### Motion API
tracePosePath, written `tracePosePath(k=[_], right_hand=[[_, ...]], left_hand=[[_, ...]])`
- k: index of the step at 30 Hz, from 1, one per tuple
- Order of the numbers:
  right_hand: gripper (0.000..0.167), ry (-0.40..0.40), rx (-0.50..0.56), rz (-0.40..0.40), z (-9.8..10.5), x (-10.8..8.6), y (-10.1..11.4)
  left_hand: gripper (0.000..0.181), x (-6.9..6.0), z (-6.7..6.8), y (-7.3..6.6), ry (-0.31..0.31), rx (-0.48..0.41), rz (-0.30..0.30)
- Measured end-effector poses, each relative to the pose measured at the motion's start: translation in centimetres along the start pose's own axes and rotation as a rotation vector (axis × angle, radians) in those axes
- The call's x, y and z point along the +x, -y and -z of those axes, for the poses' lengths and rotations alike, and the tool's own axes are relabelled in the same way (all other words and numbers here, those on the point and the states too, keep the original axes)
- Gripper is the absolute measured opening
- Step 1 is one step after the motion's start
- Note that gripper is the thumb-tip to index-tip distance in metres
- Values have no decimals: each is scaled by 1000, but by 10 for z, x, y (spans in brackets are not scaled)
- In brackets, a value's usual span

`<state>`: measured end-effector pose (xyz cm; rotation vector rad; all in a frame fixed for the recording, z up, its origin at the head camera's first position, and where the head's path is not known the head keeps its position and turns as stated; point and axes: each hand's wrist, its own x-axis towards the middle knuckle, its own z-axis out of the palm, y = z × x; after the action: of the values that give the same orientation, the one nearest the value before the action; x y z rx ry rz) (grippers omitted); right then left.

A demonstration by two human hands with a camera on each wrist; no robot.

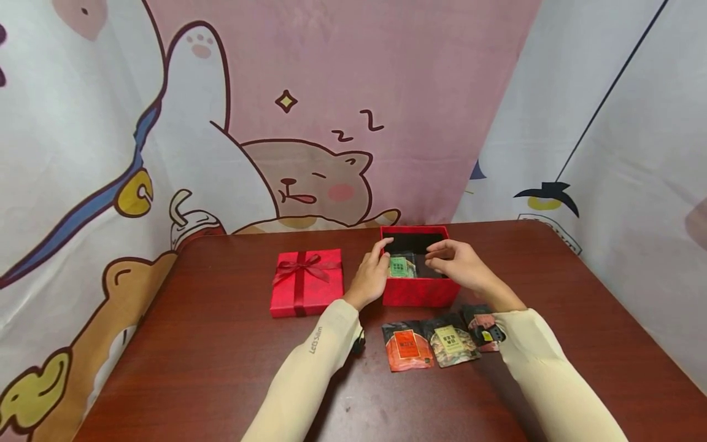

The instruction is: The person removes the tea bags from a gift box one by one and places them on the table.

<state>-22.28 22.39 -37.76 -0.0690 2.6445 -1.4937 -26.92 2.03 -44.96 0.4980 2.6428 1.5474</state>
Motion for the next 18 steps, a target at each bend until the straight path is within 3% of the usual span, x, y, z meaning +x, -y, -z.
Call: tracePosePath(k=[18], right_hand=[[41, 11, 5, -44, -3, 9, 0]], left_hand=[[43, 0, -1, 1, -6, 6, 6]])
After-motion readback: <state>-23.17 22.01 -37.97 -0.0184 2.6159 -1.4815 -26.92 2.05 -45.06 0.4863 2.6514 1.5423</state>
